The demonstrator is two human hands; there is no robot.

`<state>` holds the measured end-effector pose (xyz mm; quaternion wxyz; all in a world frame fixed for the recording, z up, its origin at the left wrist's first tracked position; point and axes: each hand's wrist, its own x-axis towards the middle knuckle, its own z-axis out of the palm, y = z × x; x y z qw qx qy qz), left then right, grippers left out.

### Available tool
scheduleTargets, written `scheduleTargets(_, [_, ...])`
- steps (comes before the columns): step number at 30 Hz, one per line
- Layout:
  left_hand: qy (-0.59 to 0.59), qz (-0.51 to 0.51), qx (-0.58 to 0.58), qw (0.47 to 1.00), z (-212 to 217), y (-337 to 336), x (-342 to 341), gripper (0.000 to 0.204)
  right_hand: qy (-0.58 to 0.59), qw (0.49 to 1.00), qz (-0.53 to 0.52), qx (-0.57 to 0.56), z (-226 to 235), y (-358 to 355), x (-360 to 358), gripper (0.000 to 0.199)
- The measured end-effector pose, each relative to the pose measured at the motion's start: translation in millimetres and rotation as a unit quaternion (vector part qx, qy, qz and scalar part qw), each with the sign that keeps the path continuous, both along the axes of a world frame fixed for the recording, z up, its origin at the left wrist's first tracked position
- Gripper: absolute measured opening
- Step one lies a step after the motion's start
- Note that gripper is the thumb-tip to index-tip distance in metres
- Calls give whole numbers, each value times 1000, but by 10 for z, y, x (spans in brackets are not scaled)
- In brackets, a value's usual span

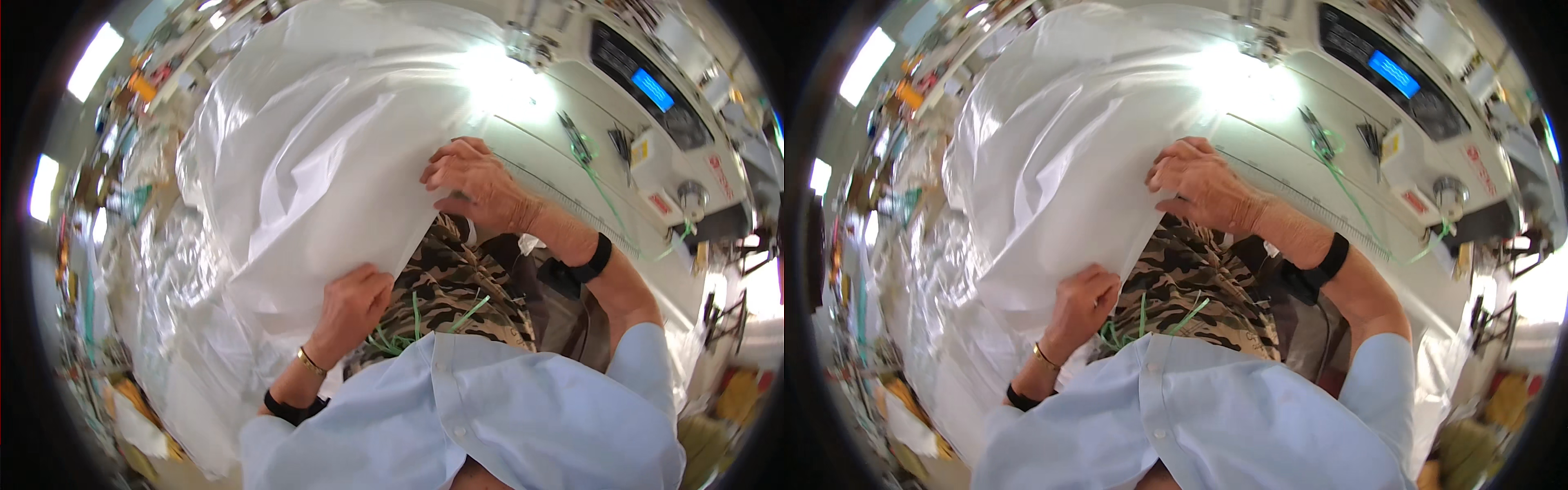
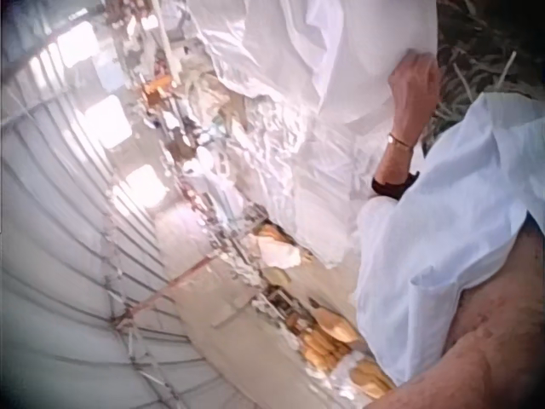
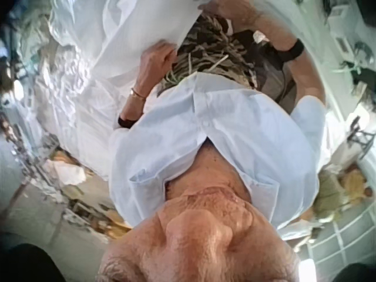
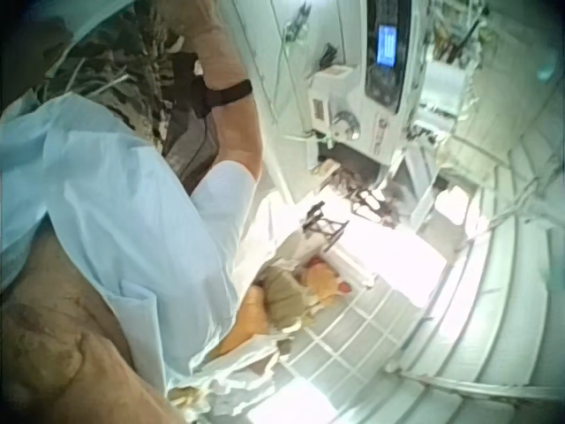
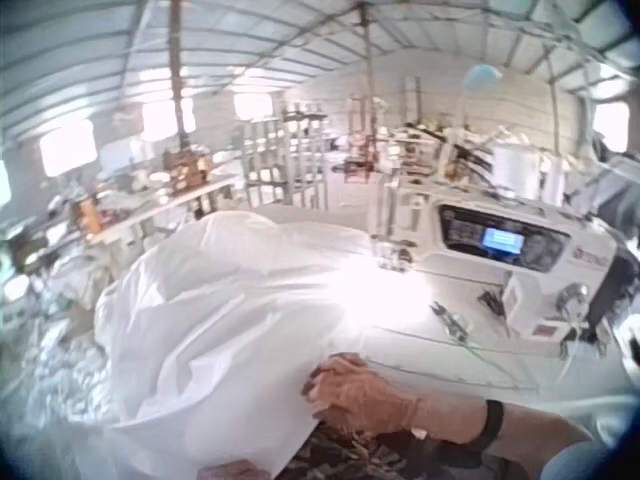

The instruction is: Sewing white plastic sheets with an industrial sewing machine.

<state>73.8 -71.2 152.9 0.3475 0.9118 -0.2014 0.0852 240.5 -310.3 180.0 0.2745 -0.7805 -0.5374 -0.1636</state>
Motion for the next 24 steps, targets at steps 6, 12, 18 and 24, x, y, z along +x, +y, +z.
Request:
scheduleTargets(6, [192, 93, -205, 955, 2, 78, -127, 11, 203, 976, -18, -71, 40, -9, 110, 9])
scheduleTargets(12, [233, 127, -303, 915, 140, 3, -208, 32, 209, 975, -26, -75, 75, -3, 95, 7])
scheduleTargets(18, [48, 72, -248, 965, 25, -50, -152, 37, 153, 980, 10, -127, 131, 35, 111, 12])
scheduleTargets(24, [-16, 113, -205, 972, -63, -109, -33, 27, 68, 990, 34, -117, 86, 54, 13, 15])
